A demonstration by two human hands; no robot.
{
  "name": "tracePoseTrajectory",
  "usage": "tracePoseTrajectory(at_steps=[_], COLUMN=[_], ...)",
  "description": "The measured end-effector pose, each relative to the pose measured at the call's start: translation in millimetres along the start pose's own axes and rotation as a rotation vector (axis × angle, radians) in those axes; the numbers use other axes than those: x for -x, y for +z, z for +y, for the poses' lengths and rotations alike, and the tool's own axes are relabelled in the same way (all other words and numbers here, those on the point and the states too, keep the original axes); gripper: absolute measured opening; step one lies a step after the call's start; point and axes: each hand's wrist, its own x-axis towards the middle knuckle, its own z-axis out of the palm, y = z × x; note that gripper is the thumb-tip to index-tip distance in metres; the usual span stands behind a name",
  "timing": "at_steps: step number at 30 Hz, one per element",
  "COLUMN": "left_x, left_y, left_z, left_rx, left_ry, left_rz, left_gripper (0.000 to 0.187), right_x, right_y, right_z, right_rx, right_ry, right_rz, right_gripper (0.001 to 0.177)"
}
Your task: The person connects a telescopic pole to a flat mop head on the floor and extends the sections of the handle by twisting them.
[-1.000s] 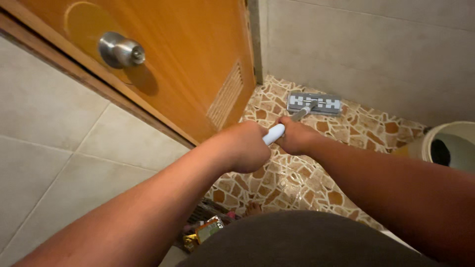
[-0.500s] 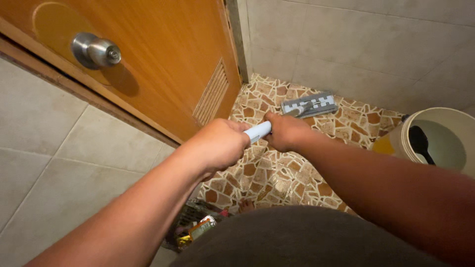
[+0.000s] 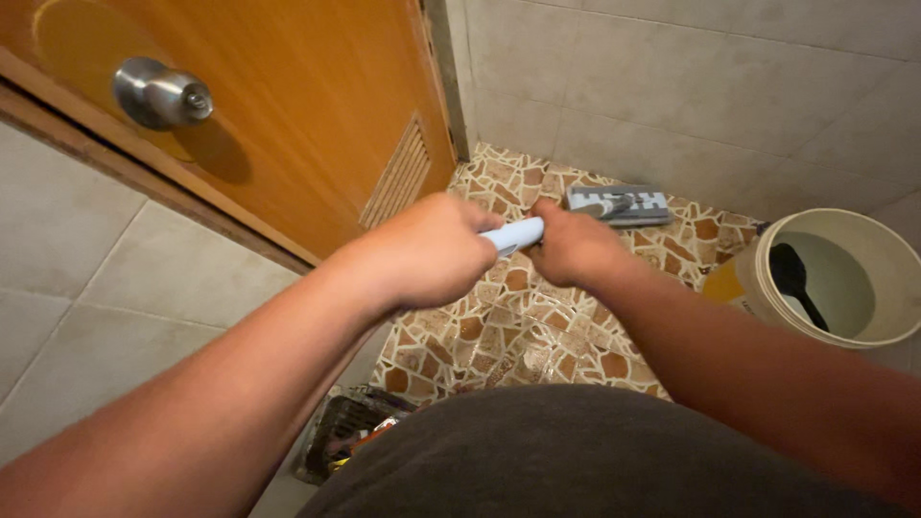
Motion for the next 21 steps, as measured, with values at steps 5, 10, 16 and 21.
tracePoseTrajectory(at_steps=[5,10,16,21], left_x=[-70.8,-68.9,-40.0,-52.4], left_y=[32.6,60.8,56.5,48.3], left_z=[42.6,46.0,22.6,28.1], left_rx=[-0.360,-0.406,-0.338,-0.399], left_ry=[0.139,0.104,0.011,-0.021], left_rz=[-0.033,-0.090,-0.108,-0.062], left_gripper=[0.039,0.031,0.031,0.028], right_x=[-58.2,-96.4,-85.8,-86.5], right_y=[13.9,59.8,98.6,77.9], right_z=[69.2,121.5,106.8,85.8], right_rx=[-0.112,-0.259,-0.326,-0.384], right_ry=[-0.012,-0.154,-0.110,-0.003], right_rz=[0.048,0.038,0.066,0.078], right_gripper=[0.060,0.061,0.062,0.073])
